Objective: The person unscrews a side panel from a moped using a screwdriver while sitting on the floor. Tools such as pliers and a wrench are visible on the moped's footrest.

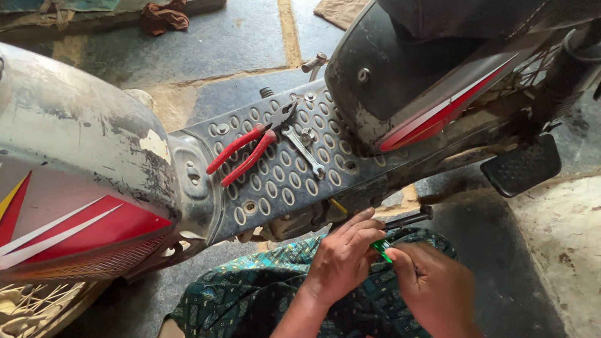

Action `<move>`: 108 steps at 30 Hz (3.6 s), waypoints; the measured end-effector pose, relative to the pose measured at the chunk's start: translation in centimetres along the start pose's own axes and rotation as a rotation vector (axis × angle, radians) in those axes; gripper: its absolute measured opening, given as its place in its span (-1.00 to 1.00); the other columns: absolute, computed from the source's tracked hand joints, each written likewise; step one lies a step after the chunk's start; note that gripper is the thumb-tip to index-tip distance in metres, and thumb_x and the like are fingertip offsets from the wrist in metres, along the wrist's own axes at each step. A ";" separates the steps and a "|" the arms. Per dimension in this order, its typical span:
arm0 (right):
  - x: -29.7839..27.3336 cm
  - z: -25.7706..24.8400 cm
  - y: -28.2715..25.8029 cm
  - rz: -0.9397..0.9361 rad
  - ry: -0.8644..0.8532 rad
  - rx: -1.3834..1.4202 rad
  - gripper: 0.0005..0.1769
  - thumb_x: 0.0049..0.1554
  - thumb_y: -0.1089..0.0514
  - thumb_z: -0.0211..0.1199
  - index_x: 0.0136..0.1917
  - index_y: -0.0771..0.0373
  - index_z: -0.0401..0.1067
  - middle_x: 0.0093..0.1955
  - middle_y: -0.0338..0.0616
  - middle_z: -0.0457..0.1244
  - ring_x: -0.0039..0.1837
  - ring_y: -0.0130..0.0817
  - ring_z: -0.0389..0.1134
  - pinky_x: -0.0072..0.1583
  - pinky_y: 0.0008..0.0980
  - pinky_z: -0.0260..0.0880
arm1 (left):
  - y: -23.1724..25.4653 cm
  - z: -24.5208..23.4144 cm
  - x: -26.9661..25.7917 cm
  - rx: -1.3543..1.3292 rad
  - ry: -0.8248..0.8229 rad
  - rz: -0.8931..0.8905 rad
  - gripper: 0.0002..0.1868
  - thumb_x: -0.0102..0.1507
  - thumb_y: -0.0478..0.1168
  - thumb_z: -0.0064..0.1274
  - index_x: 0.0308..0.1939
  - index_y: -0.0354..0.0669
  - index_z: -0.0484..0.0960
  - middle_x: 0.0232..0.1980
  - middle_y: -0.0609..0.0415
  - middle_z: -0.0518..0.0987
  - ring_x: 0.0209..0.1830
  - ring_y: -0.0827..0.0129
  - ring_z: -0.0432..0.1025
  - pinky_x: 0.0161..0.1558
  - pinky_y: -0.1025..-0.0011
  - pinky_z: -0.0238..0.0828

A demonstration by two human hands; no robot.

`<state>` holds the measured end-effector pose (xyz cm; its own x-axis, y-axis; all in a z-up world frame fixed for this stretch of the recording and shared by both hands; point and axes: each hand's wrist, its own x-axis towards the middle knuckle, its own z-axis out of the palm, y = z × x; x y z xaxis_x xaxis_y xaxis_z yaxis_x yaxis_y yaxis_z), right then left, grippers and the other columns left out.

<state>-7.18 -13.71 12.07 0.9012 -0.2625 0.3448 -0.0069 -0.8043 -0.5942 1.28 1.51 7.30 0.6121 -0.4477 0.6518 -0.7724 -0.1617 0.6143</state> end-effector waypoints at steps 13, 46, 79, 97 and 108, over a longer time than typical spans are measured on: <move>-0.8 -0.2 1.2 -0.242 -0.042 0.163 -0.59 0.07 0.27 0.37 0.20 0.08 0.52 0.08 -0.14 0.42 -0.05 -0.32 0.54 -0.13 -0.41 0.57 | 0.3 -0.4 -0.3 0.048 -0.042 -0.038 -0.50 0.07 -0.47 0.28 0.05 -0.13 0.50 0.17 -0.01 0.63 0.40 -0.04 0.44 0.29 0.12 0.50; -0.2 1.5 1.2 -0.014 -0.011 -0.136 -0.41 0.09 -0.28 0.30 -0.44 0.23 0.31 -0.45 -0.10 0.17 -0.43 -0.08 0.20 -0.35 -0.16 0.16 | -0.1 -0.3 0.5 0.057 -0.082 0.000 -0.60 0.11 -0.50 0.18 0.02 -0.19 0.60 0.17 -0.01 0.63 0.42 -0.01 0.43 0.33 0.13 0.47; 0.6 1.2 -0.1 -0.082 0.093 0.089 -0.62 -0.02 -0.13 0.47 -0.29 0.19 0.44 -0.38 -0.21 0.30 -0.39 -0.34 0.33 -0.35 -0.34 0.25 | -0.2 -0.4 0.4 0.069 0.012 -0.002 -0.55 0.08 -0.38 0.30 0.05 -0.20 0.58 0.12 -0.04 0.63 0.30 0.00 0.50 0.27 0.11 0.49; -0.4 0.6 0.1 -0.036 0.082 0.085 -0.66 -0.04 -0.13 0.46 -0.27 0.16 0.49 -0.35 -0.22 0.34 -0.36 -0.31 0.40 -0.32 -0.33 0.32 | -1.1 -0.1 0.3 0.117 -0.032 0.030 -0.60 0.04 -0.51 0.15 -0.03 -0.22 0.61 0.07 -0.03 0.65 0.29 -0.01 0.51 0.25 0.15 0.51; -1.0 0.1 0.6 -0.292 0.018 0.208 -0.57 0.05 0.33 0.34 0.20 0.10 0.53 0.12 -0.11 0.41 -0.02 -0.29 0.53 -0.12 -0.39 0.54 | 0.0 -0.3 0.4 0.142 -0.015 0.016 -0.48 0.02 -0.50 0.22 0.07 -0.21 0.58 0.15 -0.03 0.63 0.35 0.00 0.47 0.33 0.12 0.47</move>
<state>-8.03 -13.91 11.34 0.8443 -0.0480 0.5337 0.3401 -0.7216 -0.6030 1.60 1.59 7.67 0.5977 -0.4642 0.6537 -0.7990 -0.2771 0.5337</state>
